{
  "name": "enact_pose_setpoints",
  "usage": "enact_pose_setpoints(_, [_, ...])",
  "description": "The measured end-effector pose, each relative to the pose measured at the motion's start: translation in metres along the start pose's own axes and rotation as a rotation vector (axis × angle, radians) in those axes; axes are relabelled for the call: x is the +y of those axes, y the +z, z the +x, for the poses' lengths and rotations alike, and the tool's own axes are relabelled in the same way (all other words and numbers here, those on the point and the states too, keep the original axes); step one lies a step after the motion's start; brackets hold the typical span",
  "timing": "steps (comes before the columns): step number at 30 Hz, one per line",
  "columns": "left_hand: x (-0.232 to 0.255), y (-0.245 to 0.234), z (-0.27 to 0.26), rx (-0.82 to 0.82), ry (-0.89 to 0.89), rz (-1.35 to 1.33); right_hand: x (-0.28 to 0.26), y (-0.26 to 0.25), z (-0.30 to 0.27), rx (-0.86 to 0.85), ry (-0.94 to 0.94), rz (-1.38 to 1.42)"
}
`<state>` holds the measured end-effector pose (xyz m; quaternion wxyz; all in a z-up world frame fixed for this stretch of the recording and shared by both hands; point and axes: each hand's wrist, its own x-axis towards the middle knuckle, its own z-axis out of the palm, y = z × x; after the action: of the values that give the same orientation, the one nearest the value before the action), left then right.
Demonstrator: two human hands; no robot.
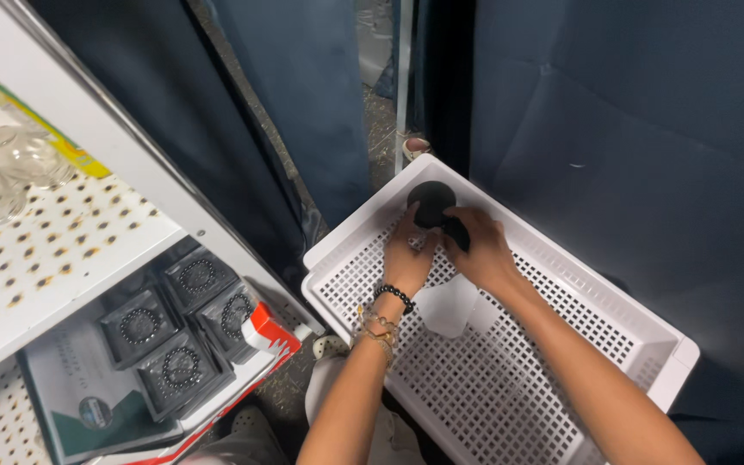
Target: The person sits on the floor and repeatedly picks up pairs of dark grey circular lids from a white plastic basket. They place the lids onto a white perforated shelf, arranging them next to other items like paper towels and glass jars.
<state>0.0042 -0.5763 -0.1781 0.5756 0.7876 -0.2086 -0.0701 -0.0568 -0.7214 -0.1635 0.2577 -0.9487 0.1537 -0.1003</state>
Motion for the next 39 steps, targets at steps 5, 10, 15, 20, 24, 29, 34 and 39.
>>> enact_pose_setpoints(5, [-0.011, 0.014, 0.007, 0.139, -0.126, -0.099, -0.010, -0.011, 0.000, 0.008, 0.003, 0.243])
enact_pose_setpoints(10, [-0.025, 0.026, 0.015, 0.244, -0.177, -0.346, -0.021, -0.025, -0.005, -0.011, 0.088, 0.403])
enact_pose_setpoints(15, [-0.052, 0.040, 0.021, 0.310, -0.248, -0.405, 0.005, -0.001, 0.011, 0.036, 0.144, 0.485])
enact_pose_setpoints(20, [-0.018, 0.026, 0.005, 0.341, -0.312, -0.371, 0.010, 0.002, 0.011, 0.008, 0.198, 0.650])
enact_pose_setpoints(24, [-0.017, 0.023, -0.001, 0.352, -0.256, -0.227, 0.004, 0.002, 0.004, -0.003, 0.109, 0.508])
enact_pose_setpoints(29, [-0.026, 0.027, 0.002, 0.300, -0.221, -0.138, 0.002, -0.002, 0.004, -0.022, 0.152, 0.445])
enact_pose_setpoints(34, [-0.030, 0.029, 0.002, 0.304, -0.156, -0.103, -0.001, -0.003, 0.002, -0.028, 0.166, 0.426])
enact_pose_setpoints(39, [-0.023, 0.027, -0.004, 0.317, -0.109, -0.056, 0.002, -0.002, 0.001, -0.033, 0.140, 0.446])
